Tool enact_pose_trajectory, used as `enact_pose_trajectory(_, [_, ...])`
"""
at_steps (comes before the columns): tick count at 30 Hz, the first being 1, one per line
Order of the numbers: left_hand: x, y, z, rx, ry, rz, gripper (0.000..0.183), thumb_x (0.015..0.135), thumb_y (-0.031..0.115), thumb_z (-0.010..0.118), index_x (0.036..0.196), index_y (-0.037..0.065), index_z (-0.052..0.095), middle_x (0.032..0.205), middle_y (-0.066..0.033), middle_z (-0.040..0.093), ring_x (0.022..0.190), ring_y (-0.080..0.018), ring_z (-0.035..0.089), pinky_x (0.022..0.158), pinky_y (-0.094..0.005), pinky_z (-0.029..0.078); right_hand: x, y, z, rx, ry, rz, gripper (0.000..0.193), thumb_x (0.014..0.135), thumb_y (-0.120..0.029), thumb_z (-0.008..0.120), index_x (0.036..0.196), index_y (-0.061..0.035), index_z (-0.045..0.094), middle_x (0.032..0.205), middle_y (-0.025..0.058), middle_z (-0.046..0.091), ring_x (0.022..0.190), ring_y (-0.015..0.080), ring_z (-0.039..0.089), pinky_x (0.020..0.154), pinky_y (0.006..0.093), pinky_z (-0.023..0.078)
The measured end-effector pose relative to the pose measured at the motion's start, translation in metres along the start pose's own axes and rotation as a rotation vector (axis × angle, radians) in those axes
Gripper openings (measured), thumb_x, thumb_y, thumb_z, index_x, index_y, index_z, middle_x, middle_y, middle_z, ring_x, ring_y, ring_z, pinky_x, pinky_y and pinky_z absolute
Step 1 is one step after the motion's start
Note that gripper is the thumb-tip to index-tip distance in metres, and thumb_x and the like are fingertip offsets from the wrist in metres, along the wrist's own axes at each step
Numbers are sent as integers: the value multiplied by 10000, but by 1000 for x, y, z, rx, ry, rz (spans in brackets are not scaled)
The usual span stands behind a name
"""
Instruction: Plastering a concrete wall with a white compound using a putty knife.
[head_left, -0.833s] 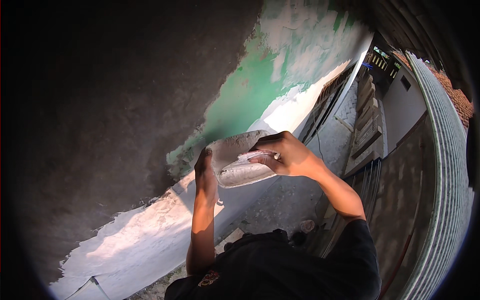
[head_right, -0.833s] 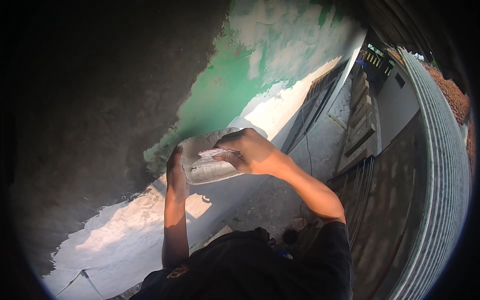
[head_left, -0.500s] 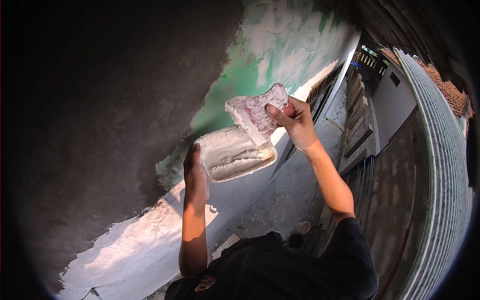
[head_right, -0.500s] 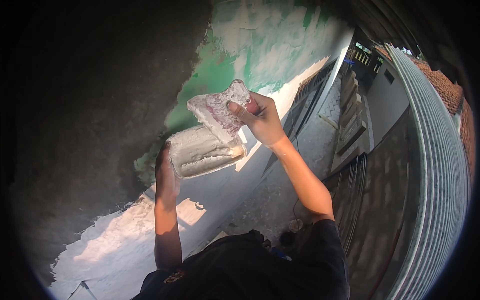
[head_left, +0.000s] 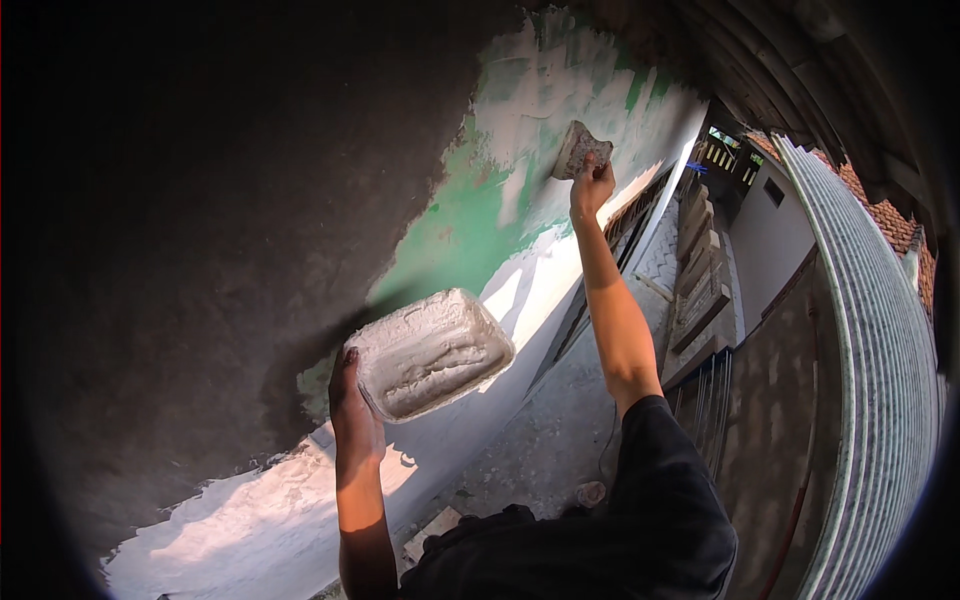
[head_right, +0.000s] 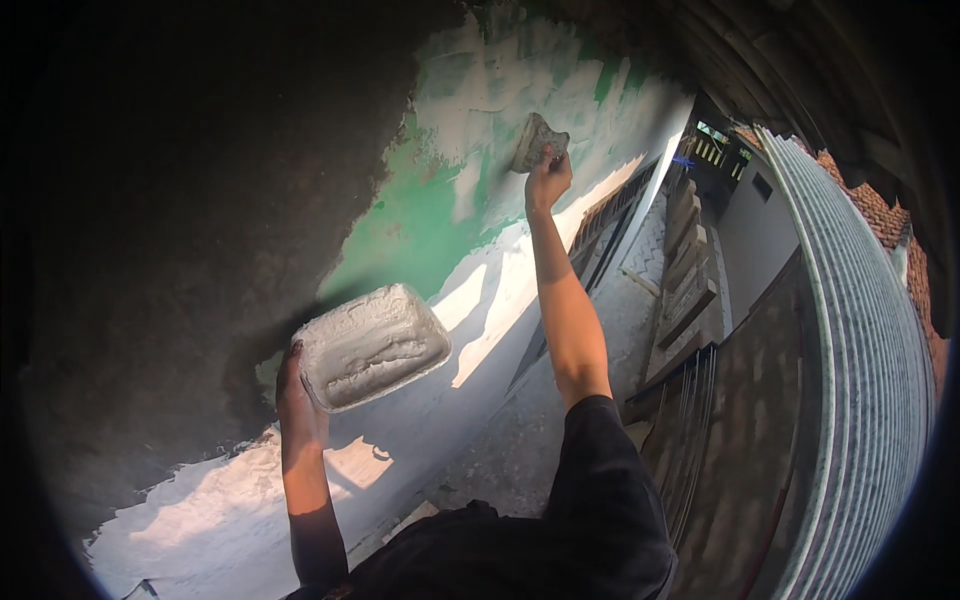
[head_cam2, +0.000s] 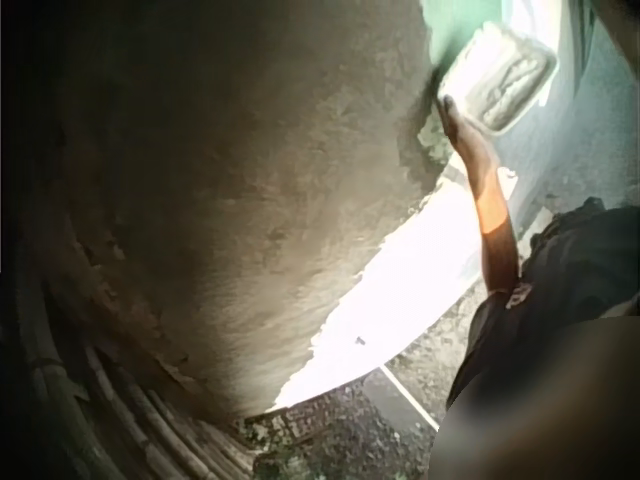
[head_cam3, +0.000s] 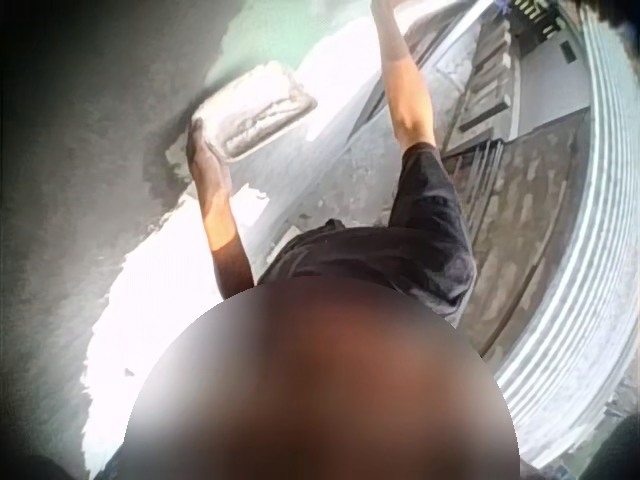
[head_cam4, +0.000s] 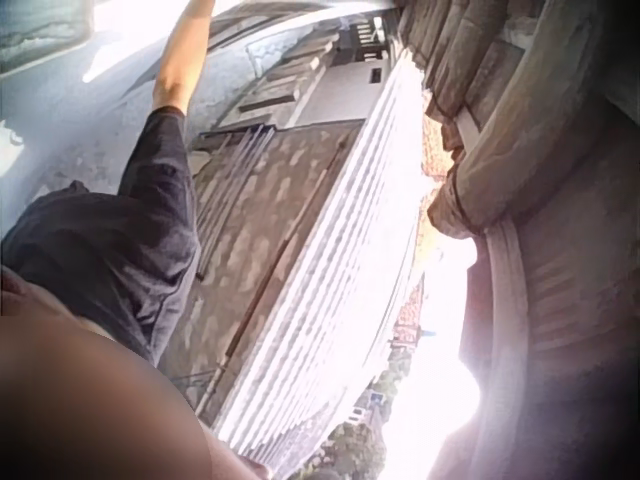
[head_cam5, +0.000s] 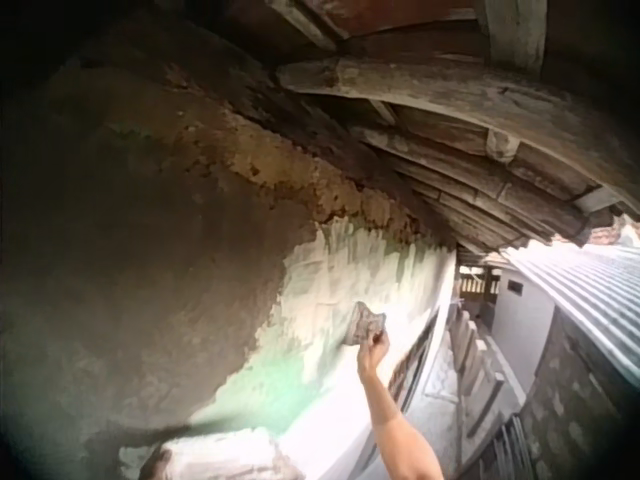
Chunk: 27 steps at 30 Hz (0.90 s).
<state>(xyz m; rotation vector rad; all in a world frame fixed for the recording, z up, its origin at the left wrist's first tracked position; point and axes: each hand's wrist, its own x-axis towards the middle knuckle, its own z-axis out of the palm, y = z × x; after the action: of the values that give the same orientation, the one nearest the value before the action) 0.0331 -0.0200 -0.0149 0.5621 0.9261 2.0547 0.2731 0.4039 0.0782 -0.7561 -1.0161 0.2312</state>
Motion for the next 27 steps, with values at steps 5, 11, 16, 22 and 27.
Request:
enact_pose_trajectory(5, [2,-2,-24,3,57,-46,578,975,268,517,1437,-37,351,1484,-129,384,1383,-201,340,1144,-309,235,-67,-44,30,-13,15,-136,227,959,-192,587,935,29,627,647,48,564,600,126,449,577,293,412])
enact_pose_trajectory(11, [5,-6,-10,2,89,-70,479,980,280,507,1372,12,442,1384,-91,491,1289,-203,463,1094,-334,342,-96,-70,2,104,-195,-125,229,963,-174,588,1024,44,624,805,152,673,703,167,598,679,307,476])
enact_pose_trajectory(16, [1,-14,-17,28,100,-65,506,967,277,532,1383,7,432,1408,-84,473,1312,-198,438,1110,-323,312,-40,-56,7,134,9,-143,240,967,-185,578,962,53,613,774,105,654,693,132,545,666,295,455])
enact_pose_trajectory(22, [-18,4,-23,82,153,-62,635,949,274,555,1441,-58,328,1508,-136,352,1415,-185,280,1164,-297,165,-52,-39,33,-74,66,-132,269,942,-212,608,925,56,623,699,164,634,618,176,518,626,346,453])
enact_pose_trajectory(27, [-11,2,-40,35,155,-117,631,945,286,558,1434,-53,348,1499,-134,363,1410,-193,289,1160,-303,170,-92,-48,12,144,-84,-83,273,970,-212,583,1005,54,634,771,139,658,703,153,571,686,305,468])
